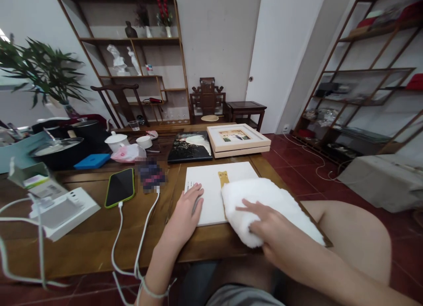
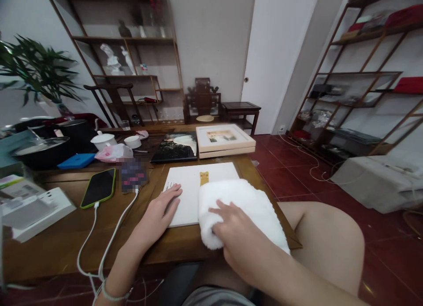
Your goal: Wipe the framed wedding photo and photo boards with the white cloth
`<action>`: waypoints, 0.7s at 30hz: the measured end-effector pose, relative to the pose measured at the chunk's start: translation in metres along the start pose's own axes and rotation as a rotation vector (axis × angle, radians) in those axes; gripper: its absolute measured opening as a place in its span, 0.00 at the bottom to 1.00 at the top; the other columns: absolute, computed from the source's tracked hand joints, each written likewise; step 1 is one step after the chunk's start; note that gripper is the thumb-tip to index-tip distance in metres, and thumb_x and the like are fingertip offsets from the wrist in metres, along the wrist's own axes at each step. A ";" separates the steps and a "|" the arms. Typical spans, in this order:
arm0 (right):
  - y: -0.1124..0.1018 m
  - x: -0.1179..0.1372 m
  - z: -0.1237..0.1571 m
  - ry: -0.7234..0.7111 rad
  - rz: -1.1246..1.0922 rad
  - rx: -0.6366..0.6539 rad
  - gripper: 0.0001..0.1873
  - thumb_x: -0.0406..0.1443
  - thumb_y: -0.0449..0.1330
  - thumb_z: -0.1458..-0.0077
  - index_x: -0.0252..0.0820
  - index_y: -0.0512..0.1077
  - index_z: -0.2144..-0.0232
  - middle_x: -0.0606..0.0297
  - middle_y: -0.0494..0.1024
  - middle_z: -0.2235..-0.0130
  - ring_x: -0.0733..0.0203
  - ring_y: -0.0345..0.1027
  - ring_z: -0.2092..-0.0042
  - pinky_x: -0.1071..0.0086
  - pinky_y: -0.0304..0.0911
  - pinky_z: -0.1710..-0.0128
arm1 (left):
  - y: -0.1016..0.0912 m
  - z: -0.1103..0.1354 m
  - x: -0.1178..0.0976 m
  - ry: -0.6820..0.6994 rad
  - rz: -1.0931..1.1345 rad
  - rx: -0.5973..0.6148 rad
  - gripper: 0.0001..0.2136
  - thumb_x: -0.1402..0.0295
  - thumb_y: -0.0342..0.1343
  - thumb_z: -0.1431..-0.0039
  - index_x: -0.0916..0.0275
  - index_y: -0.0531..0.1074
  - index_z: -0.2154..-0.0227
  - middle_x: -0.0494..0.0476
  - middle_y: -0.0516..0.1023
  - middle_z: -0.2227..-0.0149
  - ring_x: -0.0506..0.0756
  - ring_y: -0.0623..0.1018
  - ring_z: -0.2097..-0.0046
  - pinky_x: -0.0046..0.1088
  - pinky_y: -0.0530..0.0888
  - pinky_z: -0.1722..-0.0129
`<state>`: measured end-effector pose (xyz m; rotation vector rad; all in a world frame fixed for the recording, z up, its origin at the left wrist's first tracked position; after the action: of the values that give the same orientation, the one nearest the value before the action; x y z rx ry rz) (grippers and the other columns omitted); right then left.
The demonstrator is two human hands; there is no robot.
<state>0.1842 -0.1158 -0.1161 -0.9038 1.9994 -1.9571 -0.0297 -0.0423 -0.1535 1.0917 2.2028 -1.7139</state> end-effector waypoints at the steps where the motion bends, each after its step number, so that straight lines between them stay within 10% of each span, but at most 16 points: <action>1: 0.001 0.003 0.005 -0.012 -0.013 0.004 0.24 0.20 0.47 0.66 0.39 0.73 0.66 0.55 0.64 0.42 0.51 0.49 0.39 0.59 0.46 0.43 | 0.000 0.000 0.000 -0.002 0.003 0.000 0.15 0.69 0.44 0.39 0.67 0.70 0.54 0.67 0.69 0.45 0.59 0.66 0.41 0.47 0.60 0.42; 13: -0.012 -0.039 -0.113 0.034 0.194 -0.065 0.17 0.20 0.47 0.58 0.33 0.71 0.68 0.49 0.74 0.60 0.52 0.66 0.54 0.65 0.58 0.57 | -0.002 0.002 0.001 -0.010 0.036 0.004 0.16 0.68 0.42 0.38 0.64 0.70 0.53 0.63 0.68 0.44 0.58 0.65 0.41 0.47 0.57 0.40; 21: 0.004 0.002 -0.045 -0.142 0.191 -0.046 0.21 0.21 0.49 0.61 0.34 0.74 0.66 0.51 0.67 0.46 0.45 0.53 0.41 0.54 0.50 0.44 | 0.001 0.001 0.002 0.024 -0.005 -0.006 0.16 0.70 0.42 0.38 0.68 0.69 0.52 0.67 0.69 0.45 0.58 0.66 0.41 0.47 0.59 0.41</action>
<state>0.1572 -0.0801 -0.1145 -0.8050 1.9769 -1.7038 -0.0313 -0.0426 -0.1557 1.1123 2.2258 -1.7035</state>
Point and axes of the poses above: each hand's wrist, its own z-axis away from the middle knuckle, its own y-axis out of the palm, x = y × z, the point moved 2 cm from there along -z, towards the middle knuckle
